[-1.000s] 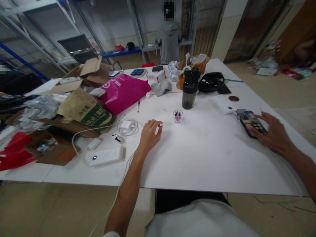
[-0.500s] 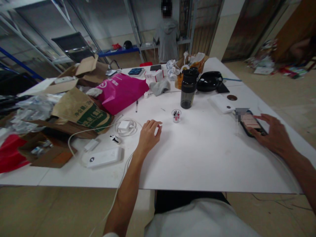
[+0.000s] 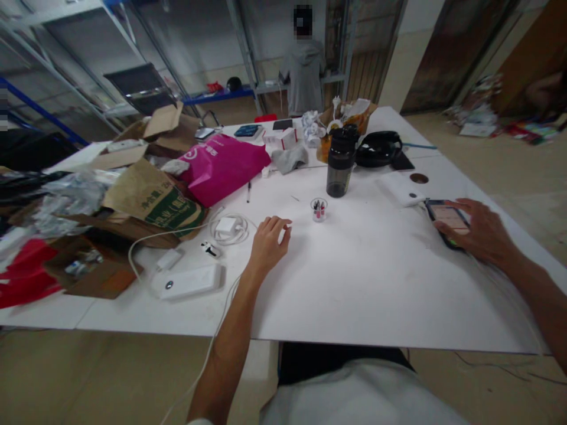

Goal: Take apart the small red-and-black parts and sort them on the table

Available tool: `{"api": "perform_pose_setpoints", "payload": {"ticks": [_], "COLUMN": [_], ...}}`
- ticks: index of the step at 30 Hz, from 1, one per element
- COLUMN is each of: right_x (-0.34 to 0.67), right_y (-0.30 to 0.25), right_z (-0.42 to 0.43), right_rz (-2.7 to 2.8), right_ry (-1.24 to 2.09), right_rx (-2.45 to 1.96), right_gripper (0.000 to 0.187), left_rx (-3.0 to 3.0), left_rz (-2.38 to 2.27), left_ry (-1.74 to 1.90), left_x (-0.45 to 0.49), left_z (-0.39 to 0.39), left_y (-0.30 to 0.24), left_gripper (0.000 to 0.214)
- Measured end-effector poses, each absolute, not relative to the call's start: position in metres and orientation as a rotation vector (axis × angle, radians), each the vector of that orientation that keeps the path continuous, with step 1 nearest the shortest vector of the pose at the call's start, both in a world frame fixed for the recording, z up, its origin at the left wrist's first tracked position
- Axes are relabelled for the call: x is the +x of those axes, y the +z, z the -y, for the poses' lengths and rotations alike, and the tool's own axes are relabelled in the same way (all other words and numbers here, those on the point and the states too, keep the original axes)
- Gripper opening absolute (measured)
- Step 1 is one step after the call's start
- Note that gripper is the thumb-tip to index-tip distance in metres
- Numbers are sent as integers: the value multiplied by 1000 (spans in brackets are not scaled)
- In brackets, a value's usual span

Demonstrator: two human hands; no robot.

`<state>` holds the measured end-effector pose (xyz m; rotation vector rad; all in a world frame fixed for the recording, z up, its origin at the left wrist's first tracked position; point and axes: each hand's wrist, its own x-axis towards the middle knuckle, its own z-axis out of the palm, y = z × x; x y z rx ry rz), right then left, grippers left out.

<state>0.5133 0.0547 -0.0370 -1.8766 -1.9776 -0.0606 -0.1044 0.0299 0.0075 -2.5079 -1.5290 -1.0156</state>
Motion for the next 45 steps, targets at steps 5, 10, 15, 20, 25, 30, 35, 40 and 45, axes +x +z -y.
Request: {"api": "perform_pose_setpoints", "payload": {"ticks": [5,10,15,20,25,30,35,40,45], "right_x": [517,518,519,512,500,500,505,514,518], "right_y": [-40,-40,-40,-35,-33,-38,-33,-34,-43], "right_z": [-53,-54,-55,-54,-56,-59,-53,-22,33], "right_rz": [1949,1956,1970,1993,2053,2065,2059,1955,1856], "right_ry": [-66,-62,-66,-70,-46,-34,-77,-125,-198], "right_rx": [-1915,-1900,-1910,-1865,-1809,-1822,-1778,-1788,-1792], "right_gripper": [106,103,102,101,96,100,90,89,86], "left_rx": [-2513,-2512,-2523,-2520,-2516,-2512,-2496,-2477,-2478], "left_rz": [1525,1500,1508,1514,1510,1533,1506,1514,1476], "left_ry": [-1004,-1017,-1004,-992,-985,-973,-1003,-1028,-1047], "left_x": [-103,-103,-103,-103,-104,-103,-104,-106,-106], "left_z": [-29,-29,-29,-29,-30,-29,-29,-30,-30], "left_y": [8,8,8,7,5,6,6,6,8], "left_gripper": [14,14,15,15,14,16,15,14,14]}}
